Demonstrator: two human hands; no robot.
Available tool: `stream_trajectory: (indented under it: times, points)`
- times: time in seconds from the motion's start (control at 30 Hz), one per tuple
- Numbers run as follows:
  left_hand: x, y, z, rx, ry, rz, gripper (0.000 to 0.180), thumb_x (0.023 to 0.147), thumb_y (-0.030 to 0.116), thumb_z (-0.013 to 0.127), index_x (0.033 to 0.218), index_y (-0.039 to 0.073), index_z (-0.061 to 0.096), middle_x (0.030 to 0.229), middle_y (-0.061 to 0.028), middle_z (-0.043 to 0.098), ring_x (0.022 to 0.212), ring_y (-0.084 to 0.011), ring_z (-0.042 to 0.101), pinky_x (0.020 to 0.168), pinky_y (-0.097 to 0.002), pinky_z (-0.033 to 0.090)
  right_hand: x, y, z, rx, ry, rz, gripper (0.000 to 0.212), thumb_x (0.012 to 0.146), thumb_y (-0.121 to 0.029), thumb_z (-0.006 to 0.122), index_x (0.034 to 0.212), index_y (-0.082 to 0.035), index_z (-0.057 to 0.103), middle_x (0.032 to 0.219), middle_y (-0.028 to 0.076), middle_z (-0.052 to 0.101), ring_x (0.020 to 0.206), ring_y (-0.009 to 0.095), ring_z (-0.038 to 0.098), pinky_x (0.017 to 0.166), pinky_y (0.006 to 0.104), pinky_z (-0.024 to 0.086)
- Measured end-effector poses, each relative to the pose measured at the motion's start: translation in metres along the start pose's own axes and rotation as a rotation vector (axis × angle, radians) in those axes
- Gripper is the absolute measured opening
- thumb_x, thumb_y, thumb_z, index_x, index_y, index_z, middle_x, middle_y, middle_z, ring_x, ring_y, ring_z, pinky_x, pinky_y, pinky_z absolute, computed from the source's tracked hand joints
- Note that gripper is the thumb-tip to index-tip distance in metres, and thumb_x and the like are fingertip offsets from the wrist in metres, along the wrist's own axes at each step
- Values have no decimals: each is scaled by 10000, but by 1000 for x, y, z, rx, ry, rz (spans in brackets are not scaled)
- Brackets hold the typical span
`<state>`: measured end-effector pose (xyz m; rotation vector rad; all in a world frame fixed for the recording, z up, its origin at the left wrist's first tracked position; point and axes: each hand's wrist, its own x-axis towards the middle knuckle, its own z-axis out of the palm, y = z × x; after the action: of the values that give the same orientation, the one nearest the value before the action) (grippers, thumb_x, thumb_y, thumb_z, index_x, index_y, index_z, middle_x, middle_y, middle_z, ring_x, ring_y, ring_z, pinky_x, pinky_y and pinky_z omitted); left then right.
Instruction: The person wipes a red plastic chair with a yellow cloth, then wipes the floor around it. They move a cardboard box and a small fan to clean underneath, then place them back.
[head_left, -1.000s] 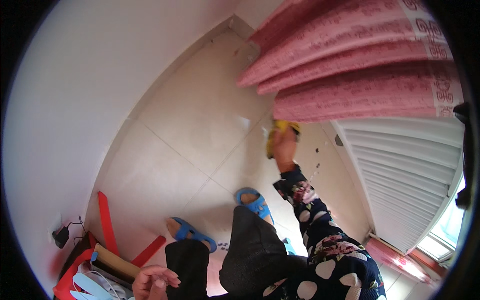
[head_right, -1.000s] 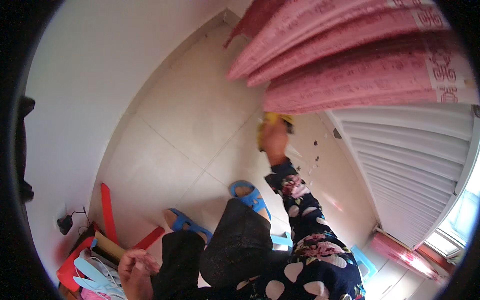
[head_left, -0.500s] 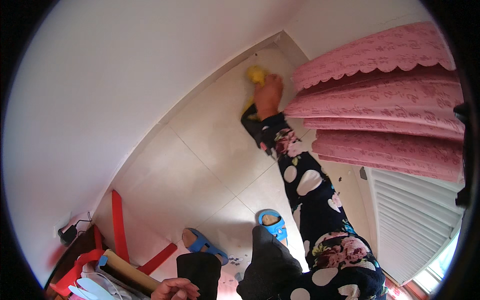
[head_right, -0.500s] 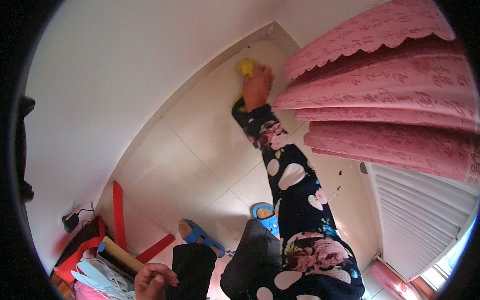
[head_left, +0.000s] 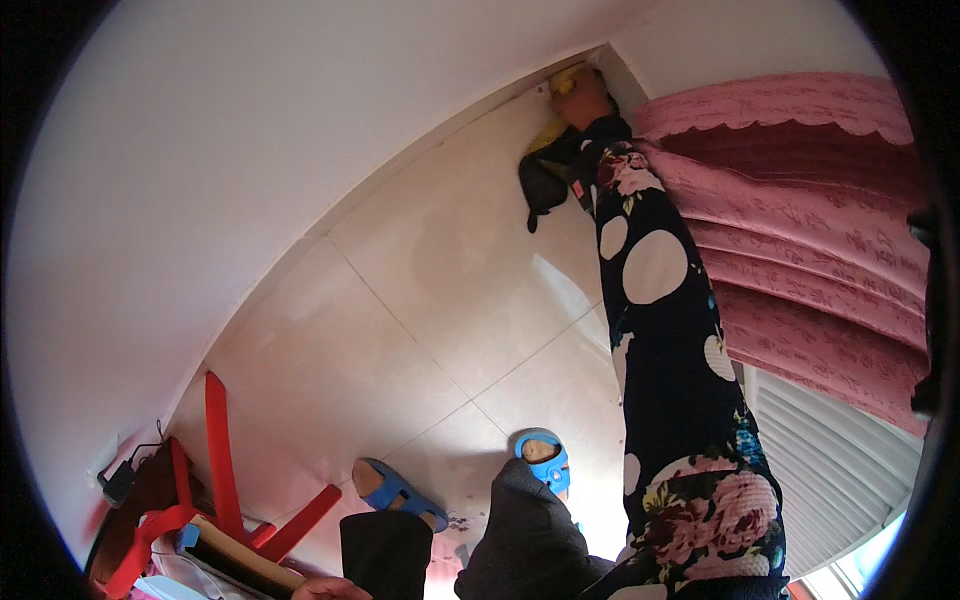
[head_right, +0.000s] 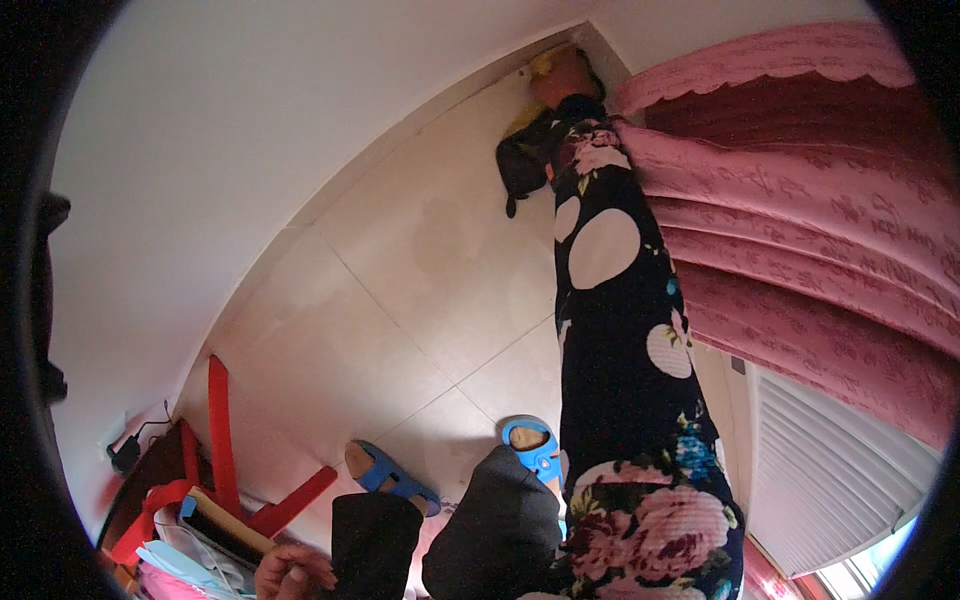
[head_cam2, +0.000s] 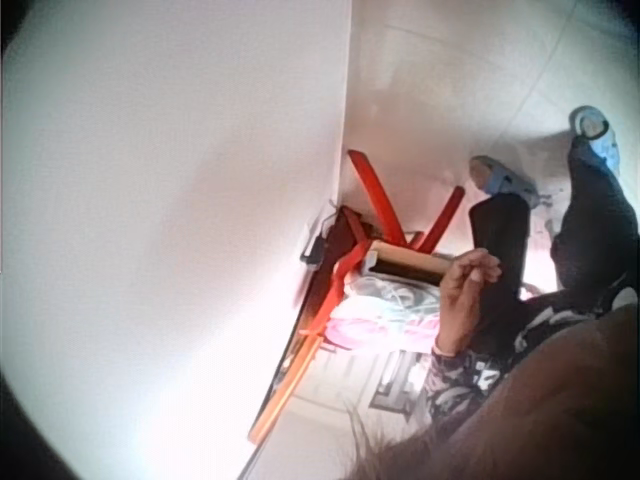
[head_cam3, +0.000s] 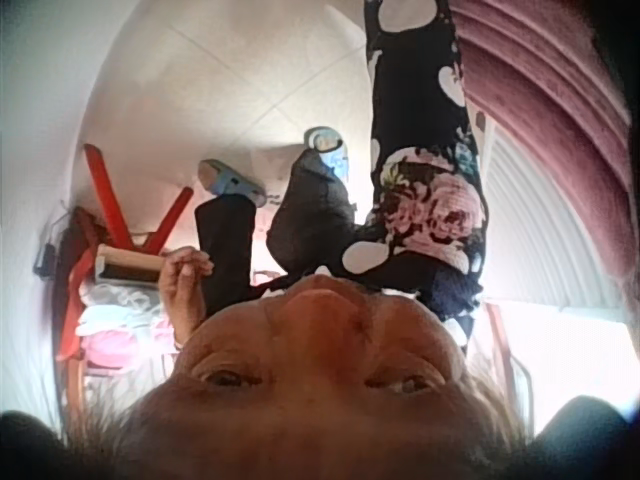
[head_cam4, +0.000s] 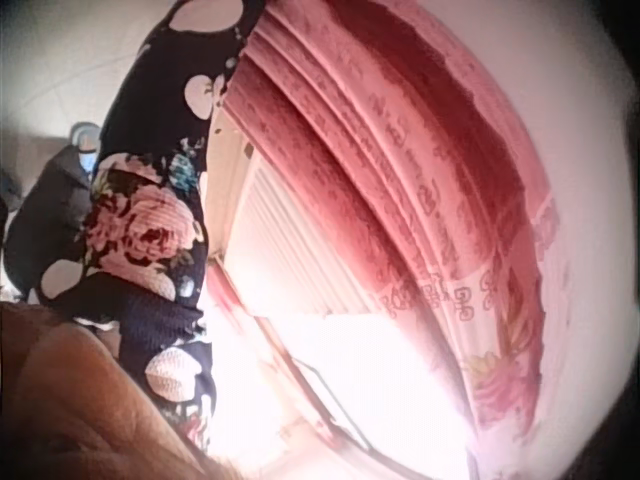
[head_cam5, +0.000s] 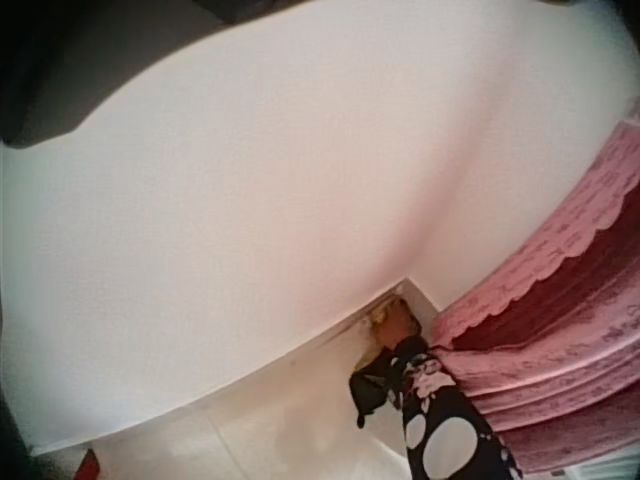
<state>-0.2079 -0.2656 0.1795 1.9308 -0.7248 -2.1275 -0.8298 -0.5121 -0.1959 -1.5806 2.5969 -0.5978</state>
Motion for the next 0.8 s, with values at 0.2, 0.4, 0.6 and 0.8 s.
stream_trajectory:
  times: [0.2,0.4,0.6,0.8]
  points:
    - [-1,6,2,-59,-43,55,266,950,224,583,1117,17,572,977,-83,626,840,-157,596,760,-274,478,-3,-3,-9,-3,-133,-356,491,697,-310,722,1044,18,609,1013,228,629,981,377,599,870,431,481]
    - [0,16,9,-14,-38,22,268,956,223,575,1129,20,563,974,-76,631,842,-147,597,759,-264,473,-80,-70,-32,395,-232,-216,402,705,-122,685,1091,-38,615,1073,205,623,1032,363,585,904,404,463]
    - [2,10,8,-21,-40,-2,257,962,213,566,1124,13,568,982,-81,632,846,-148,595,766,-261,470,-27,-36,-29,173,222,6,371,734,-73,640,1097,-12,599,1076,220,615,1027,390,578,894,422,461]
    - [1,9,11,-24,-87,37,254,966,204,558,1124,6,572,984,-92,630,838,-151,591,763,-260,468,-44,-49,18,242,-38,-131,419,724,-106,652,1131,-27,588,1080,219,610,1027,404,568,898,422,459]
